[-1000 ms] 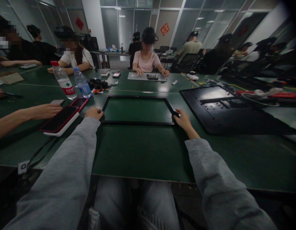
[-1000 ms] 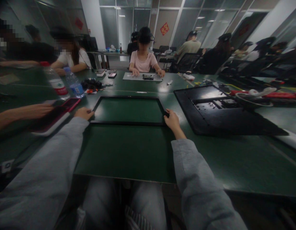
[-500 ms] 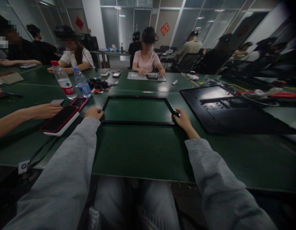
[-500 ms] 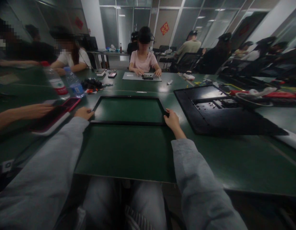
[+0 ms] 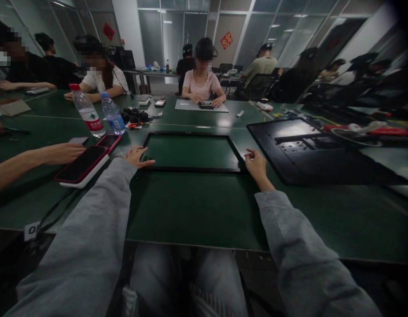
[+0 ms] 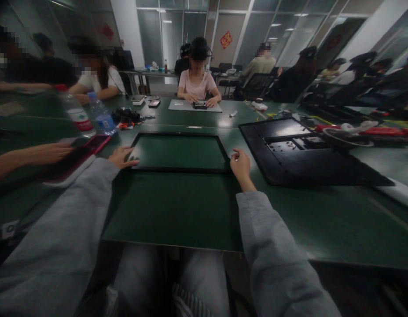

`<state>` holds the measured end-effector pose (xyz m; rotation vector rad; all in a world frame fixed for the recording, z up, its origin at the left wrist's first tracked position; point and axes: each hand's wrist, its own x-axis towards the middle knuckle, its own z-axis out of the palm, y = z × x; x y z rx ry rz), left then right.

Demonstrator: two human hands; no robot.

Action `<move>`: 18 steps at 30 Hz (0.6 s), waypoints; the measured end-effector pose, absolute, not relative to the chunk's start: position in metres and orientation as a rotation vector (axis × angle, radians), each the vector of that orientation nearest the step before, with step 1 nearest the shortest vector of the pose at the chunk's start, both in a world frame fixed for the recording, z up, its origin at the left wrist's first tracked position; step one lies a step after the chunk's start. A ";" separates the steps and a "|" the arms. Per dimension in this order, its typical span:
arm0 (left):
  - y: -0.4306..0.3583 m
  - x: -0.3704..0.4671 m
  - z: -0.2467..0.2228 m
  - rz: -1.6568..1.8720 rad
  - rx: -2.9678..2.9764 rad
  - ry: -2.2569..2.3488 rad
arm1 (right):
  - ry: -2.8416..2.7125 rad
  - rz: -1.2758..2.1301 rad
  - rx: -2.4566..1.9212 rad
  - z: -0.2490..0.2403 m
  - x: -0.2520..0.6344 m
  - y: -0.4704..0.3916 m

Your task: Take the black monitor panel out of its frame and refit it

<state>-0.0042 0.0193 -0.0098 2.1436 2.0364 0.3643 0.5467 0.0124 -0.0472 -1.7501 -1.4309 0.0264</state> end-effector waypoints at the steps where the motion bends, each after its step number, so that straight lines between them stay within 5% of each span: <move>1: 0.015 -0.002 -0.010 0.312 2.204 1.975 | -1.430 0.026 -1.755 -0.048 0.547 0.012; 8: -0.002 0.013 -0.008 0.102 2.345 1.773 | -1.507 0.152 -1.693 -0.052 0.544 0.015; 18: 0.006 0.021 -0.005 0.462 2.213 1.943 | -1.558 -0.037 -1.700 -0.045 0.546 0.013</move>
